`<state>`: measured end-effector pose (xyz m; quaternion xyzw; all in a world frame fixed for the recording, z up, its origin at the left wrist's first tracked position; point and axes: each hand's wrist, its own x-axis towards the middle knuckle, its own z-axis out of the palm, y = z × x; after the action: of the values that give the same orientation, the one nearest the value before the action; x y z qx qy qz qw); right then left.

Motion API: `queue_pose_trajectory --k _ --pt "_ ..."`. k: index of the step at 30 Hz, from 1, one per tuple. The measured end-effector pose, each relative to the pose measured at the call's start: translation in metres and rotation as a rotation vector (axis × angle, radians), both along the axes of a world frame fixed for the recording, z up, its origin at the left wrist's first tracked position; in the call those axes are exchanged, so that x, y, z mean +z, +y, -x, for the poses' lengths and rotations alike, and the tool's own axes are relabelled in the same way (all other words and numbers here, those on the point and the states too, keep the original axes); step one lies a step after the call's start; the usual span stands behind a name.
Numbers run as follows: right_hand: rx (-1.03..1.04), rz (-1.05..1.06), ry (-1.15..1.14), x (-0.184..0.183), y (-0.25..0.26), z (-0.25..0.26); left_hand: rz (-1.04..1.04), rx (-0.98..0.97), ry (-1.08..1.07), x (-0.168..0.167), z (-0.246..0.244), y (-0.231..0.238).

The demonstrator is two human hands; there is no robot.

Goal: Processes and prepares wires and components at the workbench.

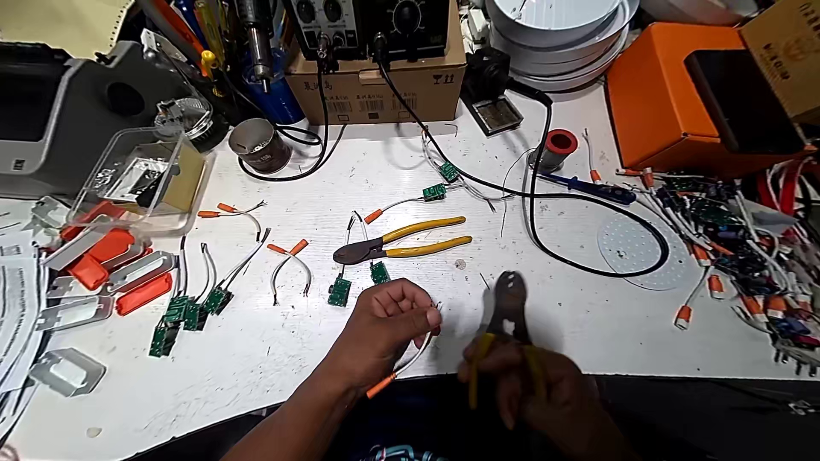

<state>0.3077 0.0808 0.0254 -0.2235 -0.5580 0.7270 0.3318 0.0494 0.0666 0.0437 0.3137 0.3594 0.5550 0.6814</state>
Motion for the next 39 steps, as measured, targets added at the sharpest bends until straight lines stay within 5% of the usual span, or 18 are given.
queue_pose_trajectory --k 9,39 --pt "-0.039 -0.086 -0.399 0.028 -0.024 0.008 0.032 -0.012 0.086 0.012 -0.012 0.012" --pt "-0.343 -0.294 -0.567 0.034 -0.037 0.000 0.091 -0.091 0.284 0.025 -0.043 0.033"
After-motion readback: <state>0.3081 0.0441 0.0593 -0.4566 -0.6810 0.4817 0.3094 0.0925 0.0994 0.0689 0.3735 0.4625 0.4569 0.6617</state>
